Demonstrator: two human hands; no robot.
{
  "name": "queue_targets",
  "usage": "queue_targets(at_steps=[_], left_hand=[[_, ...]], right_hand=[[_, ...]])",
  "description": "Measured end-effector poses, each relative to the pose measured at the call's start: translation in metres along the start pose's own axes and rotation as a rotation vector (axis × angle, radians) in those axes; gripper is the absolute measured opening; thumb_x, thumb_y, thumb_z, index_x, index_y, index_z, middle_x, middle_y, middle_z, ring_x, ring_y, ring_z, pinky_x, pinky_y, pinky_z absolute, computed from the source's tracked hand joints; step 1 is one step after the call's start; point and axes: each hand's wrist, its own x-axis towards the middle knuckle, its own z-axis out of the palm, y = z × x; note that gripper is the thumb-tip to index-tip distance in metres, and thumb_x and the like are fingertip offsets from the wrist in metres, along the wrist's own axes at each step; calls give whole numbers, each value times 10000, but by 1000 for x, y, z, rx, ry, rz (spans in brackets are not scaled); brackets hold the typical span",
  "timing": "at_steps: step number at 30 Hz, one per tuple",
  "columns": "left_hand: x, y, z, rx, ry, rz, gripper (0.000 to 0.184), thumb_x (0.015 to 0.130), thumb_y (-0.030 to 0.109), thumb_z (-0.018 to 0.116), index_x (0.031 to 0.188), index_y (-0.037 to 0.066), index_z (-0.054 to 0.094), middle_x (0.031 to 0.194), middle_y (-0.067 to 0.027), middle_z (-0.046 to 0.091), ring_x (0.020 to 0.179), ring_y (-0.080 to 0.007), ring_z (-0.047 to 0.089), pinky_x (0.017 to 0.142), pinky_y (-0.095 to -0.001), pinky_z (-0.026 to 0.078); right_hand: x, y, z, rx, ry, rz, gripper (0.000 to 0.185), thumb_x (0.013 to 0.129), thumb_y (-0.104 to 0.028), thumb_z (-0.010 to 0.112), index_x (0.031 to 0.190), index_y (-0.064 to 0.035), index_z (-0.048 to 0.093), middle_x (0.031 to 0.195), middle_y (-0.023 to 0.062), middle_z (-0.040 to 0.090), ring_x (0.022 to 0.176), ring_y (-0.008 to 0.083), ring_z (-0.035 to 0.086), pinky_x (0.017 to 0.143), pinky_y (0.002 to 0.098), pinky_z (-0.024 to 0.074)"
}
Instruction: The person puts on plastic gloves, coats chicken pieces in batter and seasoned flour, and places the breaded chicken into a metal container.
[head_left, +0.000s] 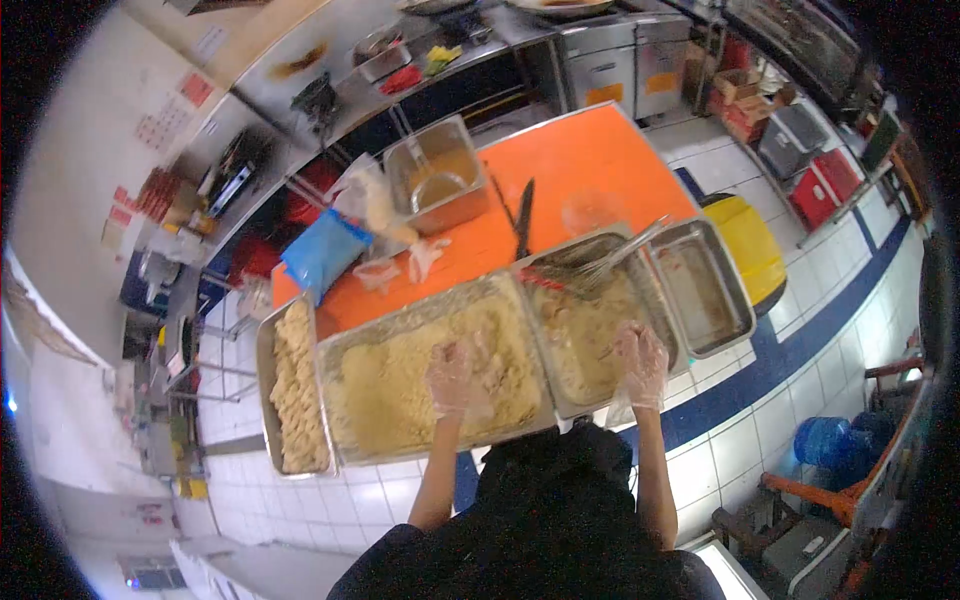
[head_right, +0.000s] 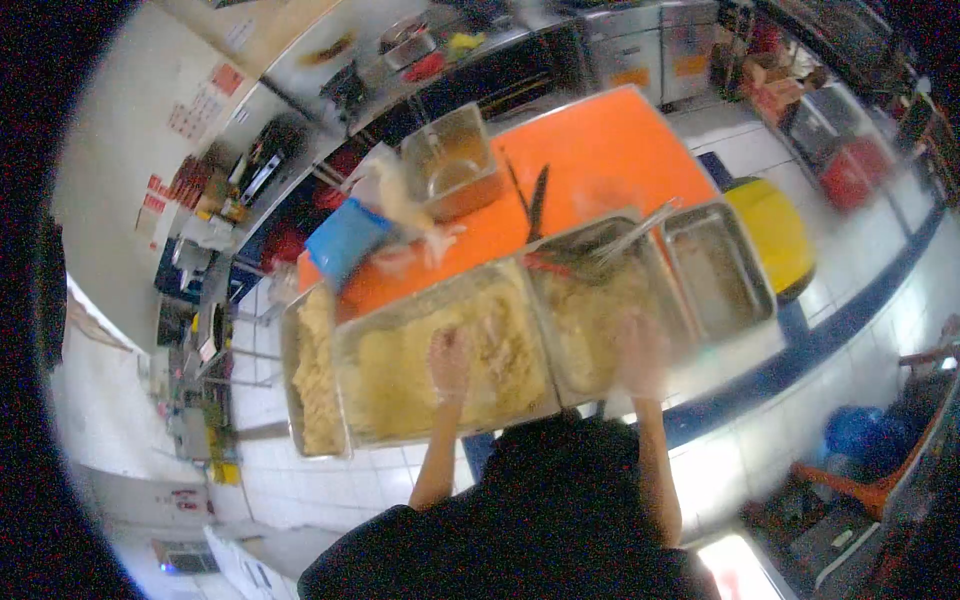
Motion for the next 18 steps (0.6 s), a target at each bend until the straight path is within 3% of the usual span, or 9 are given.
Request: queue_targets(at_steps=[1,4,6,7,8,10,12,15,18], left_hand=[[-5,-18,-27,-31,-198,-231,286,910,238,537,1090,19,577,1074,-123,637,1033,-280,581,922,-350,431],[-21,-102,-89,527,-625,-63,278,891,229,521,1116,83,597,996,-133,655,932,-306,620,870,-393,466],[-34,-180,-120,792,-798,79,335,871,265,533,1161,105,581,1007,-137,655,915,-320,624,854,-405,475],[-42,-229,-118,910,-868,286,381,867,318,537,1180,105,575,1045,-142,652,930,-327,621,855,-404,475],[-53,-261,-99,902,-866,298,381,867,318,537,1180,105,575,1045,-142,652,930,-327,621,855,-404,475],[-60,-268,-70,360,-781,-204,486,849,345,546,1269,107,488,1130,-159,590,1029,-329,571,917,-396,437],[-52,-212,-53,-14,-886,-425,552,843,325,552,1318,85,404,1226,-162,489,1108,-321,506,963,-392,393],[-34,-148,-23,-366,-981,-427,671,834,294,559,1392,52,277,1371,-167,338,1226,-309,409,1033,-387,327],[-8,-140,-23,-229,-942,-190,803,824,264,567,1465,19,151,1516,-172,186,1344,-298,312,1103,-381,261]], right_hand=[[-16,-29,5,16,-109,83,220,916,-226,533,991,-26,587,800,104,642,790,159,624,693,284,469],[-54,-48,35,70,-385,98,233,921,-222,530,1023,-21,588,840,96,659,848,152,646,692,312,493],[-81,-21,76,204,-376,-65,249,931,-233,506,1017,-17,598,875,141,659,849,235,657,691,370,501],[-87,-21,89,246,-369,-121,256,935,-237,498,1014,-16,601,887,156,659,849,263,661,691,390,503],[-88,-49,87,68,-526,-13,272,935,-251,474,1012,-30,612,934,188,648,893,333,630,755,425,491],[-83,-73,99,-124,-672,100,291,935,-266,450,1009,-44,624,981,220,636,936,403,599,819,460,479],[-89,-84,115,-380,-817,244,467,946,-401,396,983,9,618,992,280,599,937,443,566,806,473,459],[-102,-79,142,-286,-629,131,511,946,-425,362,983,16,618,989,278,602,931,445,566,810,496,438],[-104,-72,152,-400,-527,162,470,948,-382,370,932,17,618,965,281,604,926,451,565,795,513,428]])
